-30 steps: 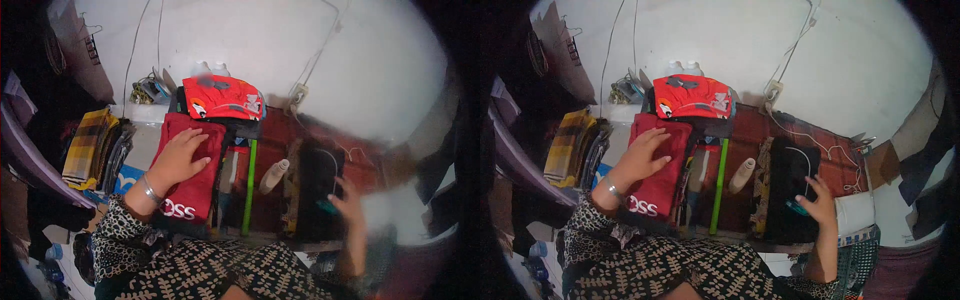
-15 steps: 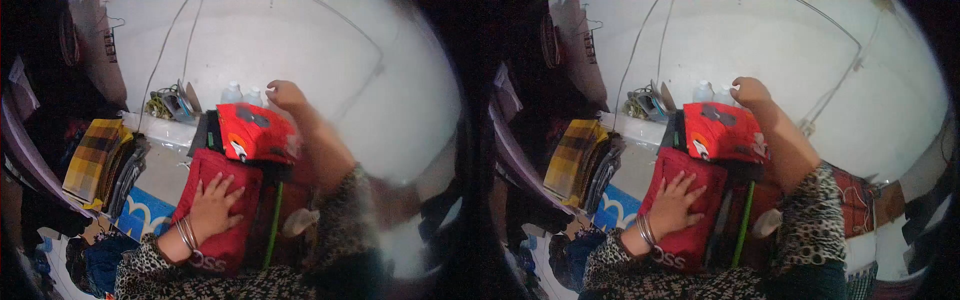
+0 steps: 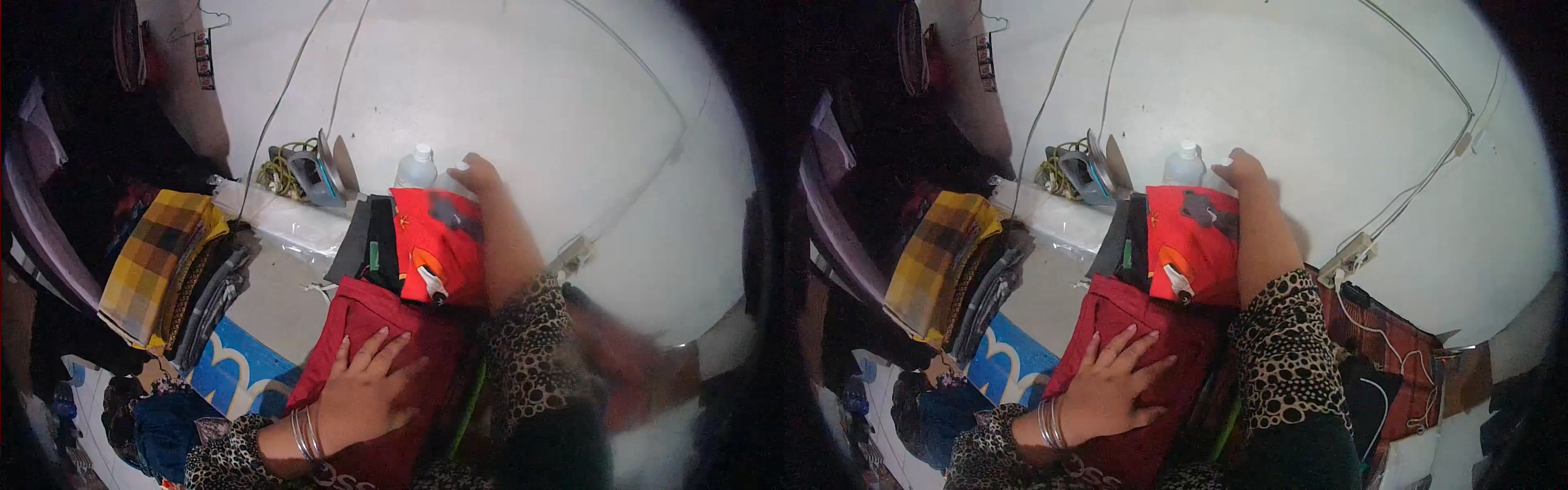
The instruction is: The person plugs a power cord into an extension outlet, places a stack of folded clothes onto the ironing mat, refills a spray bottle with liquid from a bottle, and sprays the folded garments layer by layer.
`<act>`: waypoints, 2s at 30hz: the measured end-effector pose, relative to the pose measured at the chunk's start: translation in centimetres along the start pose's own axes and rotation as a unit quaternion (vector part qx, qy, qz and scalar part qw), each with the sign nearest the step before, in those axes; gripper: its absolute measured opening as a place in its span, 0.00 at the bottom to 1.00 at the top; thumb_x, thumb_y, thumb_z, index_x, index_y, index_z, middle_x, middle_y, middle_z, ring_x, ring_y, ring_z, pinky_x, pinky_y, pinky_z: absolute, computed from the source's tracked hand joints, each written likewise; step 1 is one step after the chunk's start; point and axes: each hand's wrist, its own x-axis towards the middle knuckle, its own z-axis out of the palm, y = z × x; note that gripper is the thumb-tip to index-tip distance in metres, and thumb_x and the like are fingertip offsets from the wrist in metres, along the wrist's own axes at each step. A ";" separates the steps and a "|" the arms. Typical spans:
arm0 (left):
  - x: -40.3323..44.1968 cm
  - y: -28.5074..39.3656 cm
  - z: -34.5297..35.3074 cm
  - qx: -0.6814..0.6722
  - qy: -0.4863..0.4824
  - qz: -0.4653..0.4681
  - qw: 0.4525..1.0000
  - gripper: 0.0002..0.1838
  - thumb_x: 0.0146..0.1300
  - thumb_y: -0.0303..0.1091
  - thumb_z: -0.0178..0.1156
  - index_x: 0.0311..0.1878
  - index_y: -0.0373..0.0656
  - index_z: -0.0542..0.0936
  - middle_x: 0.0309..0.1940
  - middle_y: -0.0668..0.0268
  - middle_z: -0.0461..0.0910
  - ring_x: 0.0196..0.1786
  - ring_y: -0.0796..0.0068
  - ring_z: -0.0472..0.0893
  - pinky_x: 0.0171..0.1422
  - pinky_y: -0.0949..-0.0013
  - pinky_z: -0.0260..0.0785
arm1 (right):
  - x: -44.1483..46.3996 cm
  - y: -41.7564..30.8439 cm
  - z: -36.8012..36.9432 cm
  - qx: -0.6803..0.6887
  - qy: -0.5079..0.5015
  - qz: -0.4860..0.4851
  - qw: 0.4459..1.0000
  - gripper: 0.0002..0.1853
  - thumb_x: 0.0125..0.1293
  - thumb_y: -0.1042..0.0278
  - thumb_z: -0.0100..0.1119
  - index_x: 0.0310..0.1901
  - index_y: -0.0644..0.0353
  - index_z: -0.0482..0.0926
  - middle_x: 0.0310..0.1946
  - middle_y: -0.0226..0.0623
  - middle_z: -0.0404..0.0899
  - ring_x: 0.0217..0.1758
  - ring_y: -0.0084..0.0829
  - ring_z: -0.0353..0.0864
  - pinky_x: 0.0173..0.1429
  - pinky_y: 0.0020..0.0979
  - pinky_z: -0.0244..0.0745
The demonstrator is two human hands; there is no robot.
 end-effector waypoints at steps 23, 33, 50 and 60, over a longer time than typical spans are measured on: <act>0.3 0.2 -0.1 -0.001 0.007 0.001 1.000 0.41 0.55 0.62 0.64 0.72 0.61 0.68 0.75 0.59 0.56 0.78 0.49 0.52 0.74 0.28 0.45 | -1.5 3.5 1.4 0.111 0.038 0.072 0.990 0.36 0.49 0.49 0.75 0.58 0.58 0.77 0.54 0.45 0.82 0.57 0.43 0.81 0.61 0.41 0.75; 0.3 0.1 0.1 0.002 0.020 0.003 1.000 0.40 0.55 0.61 0.64 0.71 0.60 0.68 0.74 0.59 0.58 0.77 0.49 0.53 0.73 0.28 0.47 | -2.9 3.2 -3.1 0.224 0.074 0.131 0.963 0.39 0.50 0.50 0.75 0.61 0.61 0.72 0.54 0.51 0.80 0.52 0.45 0.83 0.51 0.47 0.80; -0.1 3.3 -3.9 -0.135 0.158 0.112 0.972 0.41 0.56 0.45 0.69 0.72 0.44 0.65 0.74 0.51 0.59 0.76 0.46 0.58 0.77 0.44 0.48 | -33.7 -4.1 -35.0 0.327 0.087 0.011 0.941 0.28 0.53 0.52 0.73 0.53 0.55 0.76 0.46 0.36 0.82 0.46 0.32 0.81 0.42 0.37 0.78; -4.0 19.7 -5.2 -0.278 0.098 0.157 0.943 0.64 0.33 0.34 0.82 0.74 0.39 0.52 0.64 0.50 0.69 0.67 0.55 0.71 0.70 0.57 0.64 | -50.4 -5.2 -33.9 0.419 -0.055 -0.077 0.903 0.26 0.54 0.53 0.74 0.49 0.62 0.79 0.40 0.37 0.84 0.43 0.29 0.83 0.47 0.33 0.79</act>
